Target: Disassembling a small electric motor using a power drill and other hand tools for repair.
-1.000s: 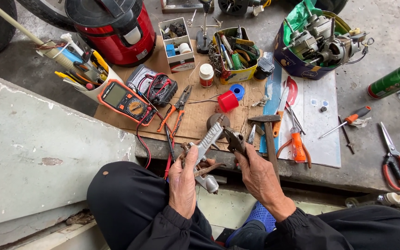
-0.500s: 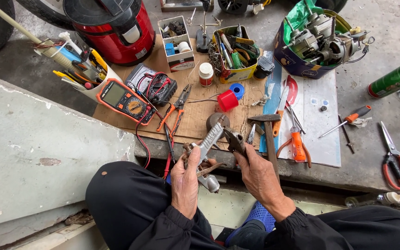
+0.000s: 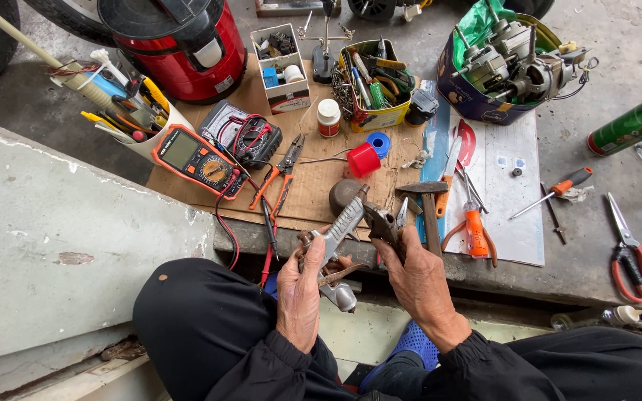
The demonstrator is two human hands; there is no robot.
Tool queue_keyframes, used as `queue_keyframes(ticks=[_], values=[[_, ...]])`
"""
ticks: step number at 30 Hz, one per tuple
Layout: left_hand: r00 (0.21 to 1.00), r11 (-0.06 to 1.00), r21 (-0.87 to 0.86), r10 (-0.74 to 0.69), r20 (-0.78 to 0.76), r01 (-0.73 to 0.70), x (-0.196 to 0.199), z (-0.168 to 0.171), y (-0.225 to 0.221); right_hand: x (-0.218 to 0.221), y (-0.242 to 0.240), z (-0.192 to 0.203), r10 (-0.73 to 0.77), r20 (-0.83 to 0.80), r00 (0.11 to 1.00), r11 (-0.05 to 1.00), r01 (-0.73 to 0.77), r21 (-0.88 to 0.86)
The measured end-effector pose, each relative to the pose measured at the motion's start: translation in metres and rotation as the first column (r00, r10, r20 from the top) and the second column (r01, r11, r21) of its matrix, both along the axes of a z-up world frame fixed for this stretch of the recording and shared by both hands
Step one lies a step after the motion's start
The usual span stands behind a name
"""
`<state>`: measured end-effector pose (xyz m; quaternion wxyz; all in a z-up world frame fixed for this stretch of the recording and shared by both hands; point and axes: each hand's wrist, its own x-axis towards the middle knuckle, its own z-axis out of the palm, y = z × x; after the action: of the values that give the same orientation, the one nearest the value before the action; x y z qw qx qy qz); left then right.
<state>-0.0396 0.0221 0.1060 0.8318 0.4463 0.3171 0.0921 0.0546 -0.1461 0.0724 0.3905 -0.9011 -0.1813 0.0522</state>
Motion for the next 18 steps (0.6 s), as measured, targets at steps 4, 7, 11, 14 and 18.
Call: queue_keyframes(ticks=[4,7,11,14,18], values=[[0.999,1.0,-0.022,0.014,0.029,-0.013,0.001,-0.009,-0.002,0.005,0.0,0.008,0.085,-0.018,0.996,0.996,-0.085,-0.024],[1.0,1.0,-0.019,0.013,0.026,-0.012,0.001,-0.01,-0.004,0.005,-0.001,0.008,0.063,-0.215,0.975,0.998,-0.056,0.038],[0.997,0.997,-0.037,0.075,0.035,-0.074,0.003,-0.011,-0.009,0.004,-0.001,-0.006,0.055,0.012,0.998,0.998,-0.055,-0.027],[0.988,0.988,-0.037,0.152,0.013,-0.151,0.004,-0.024,-0.013,0.002,-0.001,-0.008,0.034,0.116,0.993,0.999,-0.03,-0.039],[0.964,0.962,-0.08,0.258,-0.064,-0.262,0.009,-0.024,-0.018,-0.001,0.001,-0.007,0.012,0.187,0.982,0.999,-0.004,-0.042]])
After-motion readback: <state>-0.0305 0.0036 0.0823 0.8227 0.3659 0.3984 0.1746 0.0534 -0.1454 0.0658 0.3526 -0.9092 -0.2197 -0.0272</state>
